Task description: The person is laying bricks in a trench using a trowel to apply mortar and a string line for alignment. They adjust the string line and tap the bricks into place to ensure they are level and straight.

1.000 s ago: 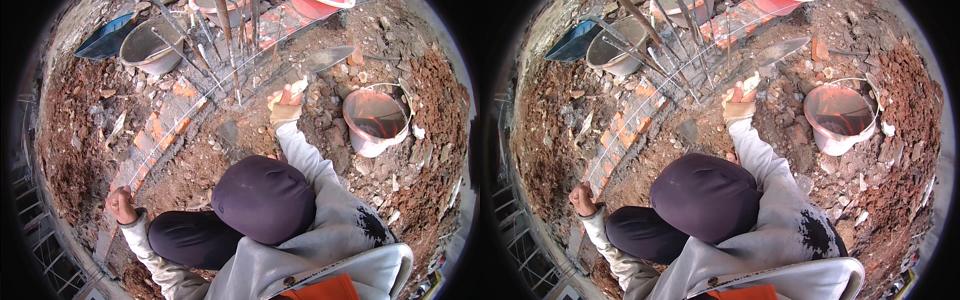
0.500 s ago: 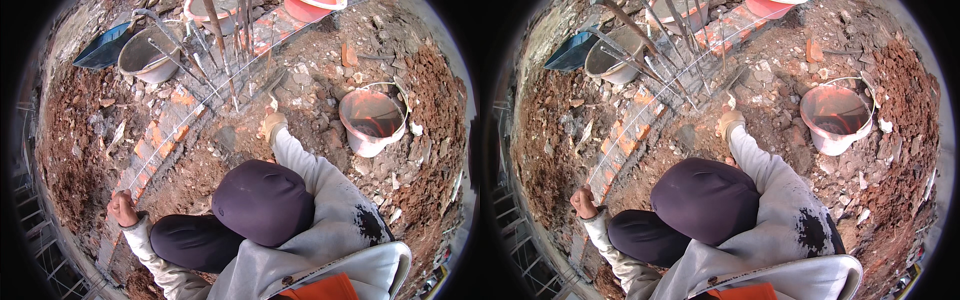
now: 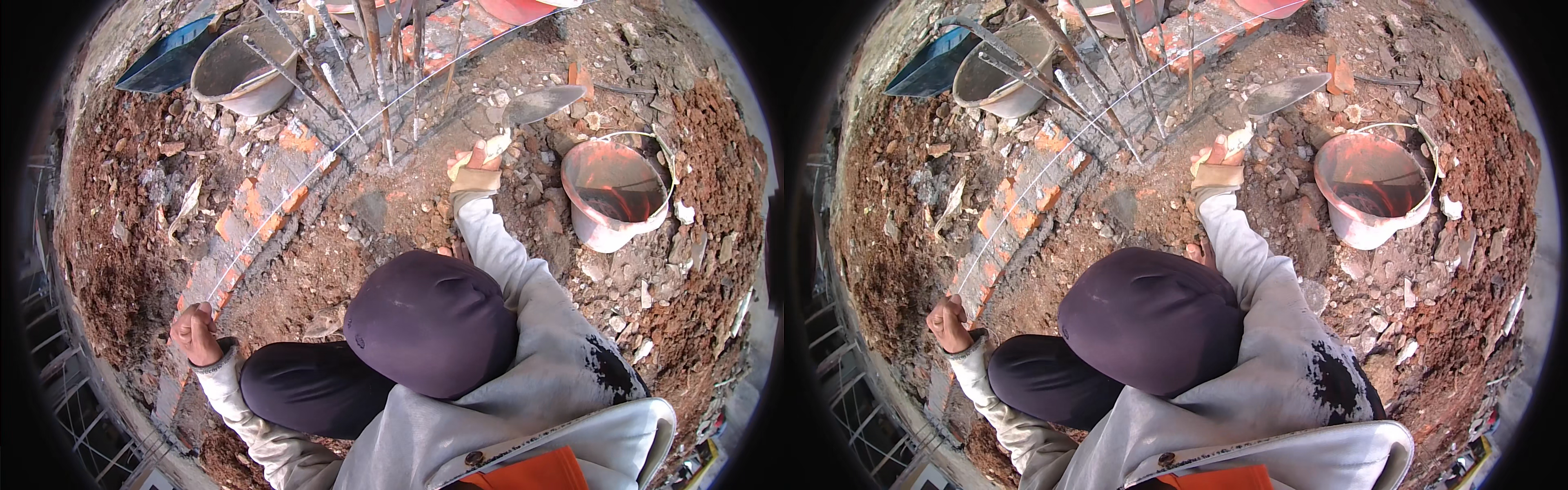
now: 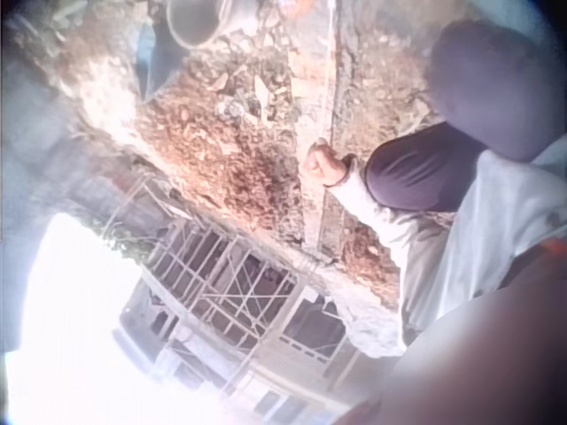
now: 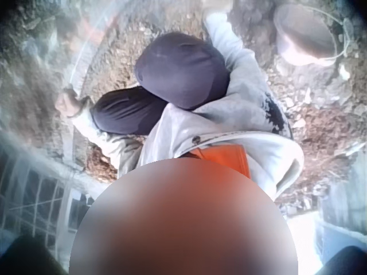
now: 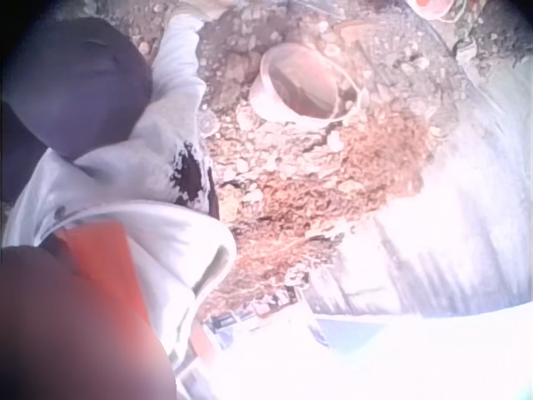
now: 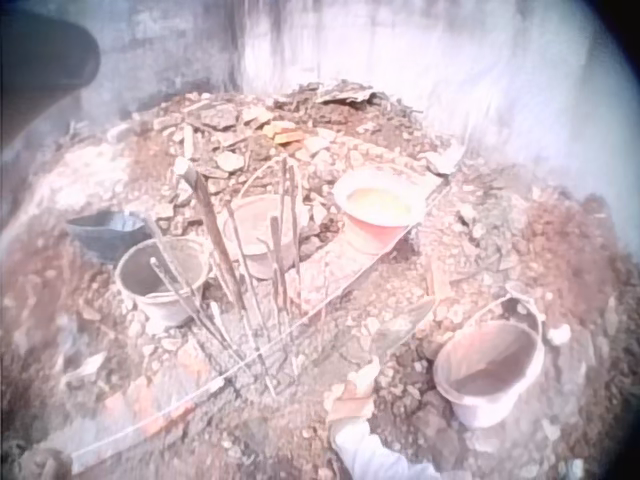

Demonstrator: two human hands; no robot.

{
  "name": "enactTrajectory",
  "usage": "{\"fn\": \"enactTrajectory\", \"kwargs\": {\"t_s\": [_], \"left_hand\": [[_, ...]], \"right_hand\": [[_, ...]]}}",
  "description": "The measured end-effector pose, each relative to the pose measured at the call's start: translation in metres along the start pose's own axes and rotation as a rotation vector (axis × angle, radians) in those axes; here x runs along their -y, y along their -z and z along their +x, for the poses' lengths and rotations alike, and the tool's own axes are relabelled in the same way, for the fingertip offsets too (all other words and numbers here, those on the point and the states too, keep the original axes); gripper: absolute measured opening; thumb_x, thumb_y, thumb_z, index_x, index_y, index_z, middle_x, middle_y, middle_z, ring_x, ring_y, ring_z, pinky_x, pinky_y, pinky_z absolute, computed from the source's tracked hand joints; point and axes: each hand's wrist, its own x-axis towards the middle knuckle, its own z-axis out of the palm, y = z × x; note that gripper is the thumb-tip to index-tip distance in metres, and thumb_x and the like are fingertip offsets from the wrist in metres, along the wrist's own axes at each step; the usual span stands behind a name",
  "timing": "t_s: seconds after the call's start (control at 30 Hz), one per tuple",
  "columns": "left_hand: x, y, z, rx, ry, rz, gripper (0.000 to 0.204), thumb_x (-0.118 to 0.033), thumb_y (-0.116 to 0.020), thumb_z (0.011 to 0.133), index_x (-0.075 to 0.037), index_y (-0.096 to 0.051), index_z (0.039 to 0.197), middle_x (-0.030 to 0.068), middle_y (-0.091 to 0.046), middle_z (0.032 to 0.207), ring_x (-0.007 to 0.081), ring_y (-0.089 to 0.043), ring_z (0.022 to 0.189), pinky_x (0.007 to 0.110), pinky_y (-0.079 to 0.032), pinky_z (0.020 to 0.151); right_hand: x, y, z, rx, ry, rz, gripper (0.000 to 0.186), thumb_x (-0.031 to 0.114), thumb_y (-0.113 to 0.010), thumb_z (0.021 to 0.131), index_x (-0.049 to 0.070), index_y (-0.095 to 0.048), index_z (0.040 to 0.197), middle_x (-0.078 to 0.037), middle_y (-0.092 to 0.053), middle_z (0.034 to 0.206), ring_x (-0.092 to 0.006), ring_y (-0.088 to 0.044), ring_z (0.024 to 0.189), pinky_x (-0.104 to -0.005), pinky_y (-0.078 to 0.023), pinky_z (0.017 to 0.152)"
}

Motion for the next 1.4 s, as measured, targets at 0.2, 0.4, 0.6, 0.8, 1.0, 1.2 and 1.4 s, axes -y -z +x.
{"fn": "enactTrajectory", "kwargs": {"t_s": [0.2, 0.4, 0.6, 0.8, 1.0, 1.2, 1.4], "left_hand": [[0.014, 0.006, 0.003, 0.019, -0.101, 0.0, 0.03, -0.004, -0.049, 0.075, -0.003, -0.032, 0.05, 0.0013, -0.033, 0.045, 0.0085, -0.027, 0.043, 0.027, -0.019, 0.043], [0.004, -0.001, 0.003, 0.068, -0.046, 0.003, 0.03, -0.001, -0.048, 0.075, -0.003, -0.033, 0.049, 0.0003, -0.033, 0.044, 0.0079, -0.027, 0.043, 0.026, -0.019, 0.044], [0.017, 0.009, -0.005, 0.106, -0.098, 0.056, 0.03, -0.003, -0.046, 0.077, -0.004, -0.033, 0.049, 0.0002, -0.034, 0.044, 0.0079, -0.027, 0.042, 0.026, -0.02, 0.043], [0.009, 0.004, 0.005, 0.122, -0.088, 0.065, 0.032, -0.005, -0.046, 0.078, -0.003, -0.033, 0.049, 0.0008, -0.034, 0.044, 0.0082, -0.028, 0.042, 0.026, -0.022, 0.043], [0.014, 0.007, -0.001, 0.111, -0.068, 0.028, 0.032, -0.004, -0.048, 0.077, -0.002, -0.033, 0.049, 0.0015, -0.035, 0.045, 0.0089, -0.028, 0.043, 0.026, -0.023, 0.044], [0.017, 0.009, -0.001, 0.133, -0.089, -0.068, 0.029, -0.002, -0.045, 0.077, -0.002, -0.034, 0.05, 0.0012, -0.035, 0.046, 0.0085, -0.028, 0.043, 0.026, -0.021, 0.044], [0.012, 0.0, 0.005, 0.127, -0.081, 0.006, 0.028, -0.002, -0.043, 0.076, -0.002, -0.034, 0.05, 0.0015, -0.035, 0.046, 0.0086, -0.027, 0.044, 0.026, -0.022, 0.044]], "right_hand": [[-0.022, 0.015, 0.008, 0.155, -0.851, -0.243, 0.039, 0.043, -0.051, 0.083, 0.007, -0.043, 0.097, -0.007, -0.048, 0.058, -0.0191, -0.048, 0.04, -0.0328, -0.04, 0.034], [-0.016, 0.005, 0.008, 0.017, -0.278, -0.261, 0.036, 0.043, -0.051, 0.084, 0.01, -0.042, 0.094, -0.007, -0.047, 0.057, -0.0187, -0.044, 0.036, -0.0332, -0.036, 0.033], [0.005, -0.005, -0.008, 0.079, -0.188, -0.229, 0.029, 0.033, -0.053, 0.084, 0.008, -0.04, 0.094, -0.005, -0.047, 0.062, -0.0164, -0.047, 0.042, -0.0292, -0.039, 0.036], [-0.041, 0.011, 0.007, 0.115, -0.935, -0.448, 0.034, 0.034, -0.054, 0.084, 0.01, -0.04, 0.104, -0.01, -0.052, 0.071, -0.0232, -0.051, 0.048, -0.0346, -0.039, 0.036], [0.006, -0.021, -0.019, 0.077, -0.103, -0.092, 0.035, 0.036, -0.056, 0.083, 0.009, -0.04, 0.098, -0.007, -0.049, 0.066, -0.0142, -0.046, 0.041, -0.0258, -0.037, 0.035], [-0.019, 0.008, 0.0, 0.061, -0.866, -0.398, 0.034, 0.039, -0.053, 0.083, 0.011, -0.042, 0.096, -0.007, -0.048, 0.061, -0.0208, -0.047, 0.04, -0.0347, -0.039, 0.034], [-0.028, 0.015, 0.003, 0.002, -0.611, -0.459, 0.039, 0.042, -0.053, 0.083, 0.012, -0.042, 0.106, -0.006, -0.051, 0.065, -0.0196, -0.05, 0.043, -0.0332, -0.04, 0.035]]}}
